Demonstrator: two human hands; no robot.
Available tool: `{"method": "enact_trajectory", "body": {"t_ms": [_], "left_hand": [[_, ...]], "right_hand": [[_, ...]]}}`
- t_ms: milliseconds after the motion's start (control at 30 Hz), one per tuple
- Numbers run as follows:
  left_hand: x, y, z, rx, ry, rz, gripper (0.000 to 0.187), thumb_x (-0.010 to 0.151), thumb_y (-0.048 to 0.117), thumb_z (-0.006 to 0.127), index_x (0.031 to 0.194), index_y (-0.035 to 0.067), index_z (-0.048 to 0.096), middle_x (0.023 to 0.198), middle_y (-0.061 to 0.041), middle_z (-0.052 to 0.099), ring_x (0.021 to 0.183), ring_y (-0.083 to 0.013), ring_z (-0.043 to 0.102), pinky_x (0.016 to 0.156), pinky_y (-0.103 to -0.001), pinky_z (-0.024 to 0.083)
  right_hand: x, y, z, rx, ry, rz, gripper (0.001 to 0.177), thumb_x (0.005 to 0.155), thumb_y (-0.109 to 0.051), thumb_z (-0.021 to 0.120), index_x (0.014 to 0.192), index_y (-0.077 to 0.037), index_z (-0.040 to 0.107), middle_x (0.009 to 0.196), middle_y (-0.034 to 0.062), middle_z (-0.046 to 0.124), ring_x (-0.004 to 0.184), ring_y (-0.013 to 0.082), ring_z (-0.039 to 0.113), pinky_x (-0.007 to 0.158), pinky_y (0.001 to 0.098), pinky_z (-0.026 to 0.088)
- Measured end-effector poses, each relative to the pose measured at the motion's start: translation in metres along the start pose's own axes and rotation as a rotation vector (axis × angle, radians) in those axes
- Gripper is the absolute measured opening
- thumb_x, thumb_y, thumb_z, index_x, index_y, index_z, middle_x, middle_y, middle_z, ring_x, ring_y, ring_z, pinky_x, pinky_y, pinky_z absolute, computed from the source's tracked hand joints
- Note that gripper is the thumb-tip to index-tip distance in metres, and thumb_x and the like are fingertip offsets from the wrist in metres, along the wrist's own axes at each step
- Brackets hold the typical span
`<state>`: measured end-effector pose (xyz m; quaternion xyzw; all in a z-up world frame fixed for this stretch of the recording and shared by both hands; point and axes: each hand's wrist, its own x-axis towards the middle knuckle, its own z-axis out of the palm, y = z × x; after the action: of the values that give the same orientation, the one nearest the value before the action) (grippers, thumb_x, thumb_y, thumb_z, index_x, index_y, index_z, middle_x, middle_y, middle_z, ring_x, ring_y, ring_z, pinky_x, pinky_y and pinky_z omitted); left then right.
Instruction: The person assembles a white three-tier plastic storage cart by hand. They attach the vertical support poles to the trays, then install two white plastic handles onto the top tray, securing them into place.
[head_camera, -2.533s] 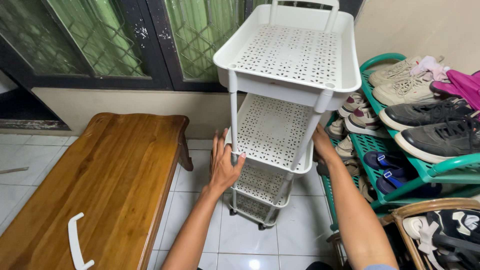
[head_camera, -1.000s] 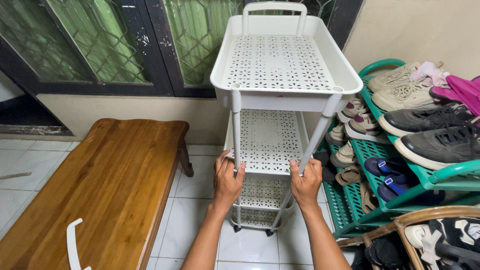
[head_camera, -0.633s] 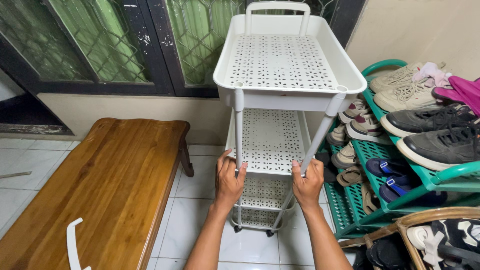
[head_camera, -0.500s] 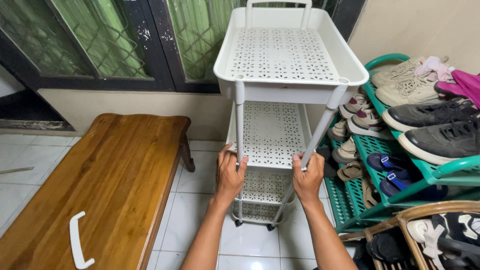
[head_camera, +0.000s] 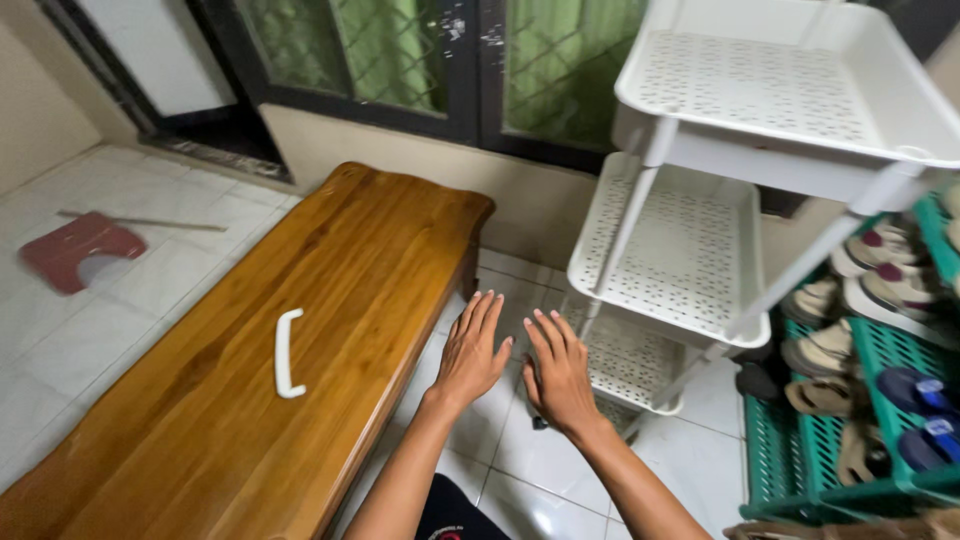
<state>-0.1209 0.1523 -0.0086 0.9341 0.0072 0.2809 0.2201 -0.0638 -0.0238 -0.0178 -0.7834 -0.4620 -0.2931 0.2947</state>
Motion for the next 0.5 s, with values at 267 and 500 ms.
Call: {"method": "enact_trajectory", "body": {"t_ms": [267, 500], "left_hand": [[-0.099, -0.098, -0.041, 0.214, 0.076, -0.366, 0.065, 0.093, 0.025, 0.066, 0.148, 0.0, 0.043, 0.153, -0.021, 0.042, 0.147, -0.0398, 0.031, 0.114, -0.054, 0.03], [-0.173, -0.16, -0.078, 0.41, 0.207, -0.614, 0.061, 0.088, 0.028, 0.072, 0.138, 0.002, 0.05, 0.147, -0.02, 0.047, 0.142, -0.0394, 0.035, 0.113, -0.053, 0.031]], "right_hand": [[0.035, -0.016, 0.105, 0.152, -0.282, -0.065, 0.062, 0.093, -0.021, 0.063, 0.149, -0.004, 0.042, 0.154, 0.0166, 0.041, 0.147, 0.0361, 0.033, 0.112, 0.0501, 0.034], [0.055, -0.071, 0.182, 0.155, -0.584, -0.092, 0.065, 0.096, -0.034, 0.057, 0.152, -0.009, 0.036, 0.157, 0.0148, 0.036, 0.147, 0.035, 0.026, 0.109, 0.0531, 0.032]]}}
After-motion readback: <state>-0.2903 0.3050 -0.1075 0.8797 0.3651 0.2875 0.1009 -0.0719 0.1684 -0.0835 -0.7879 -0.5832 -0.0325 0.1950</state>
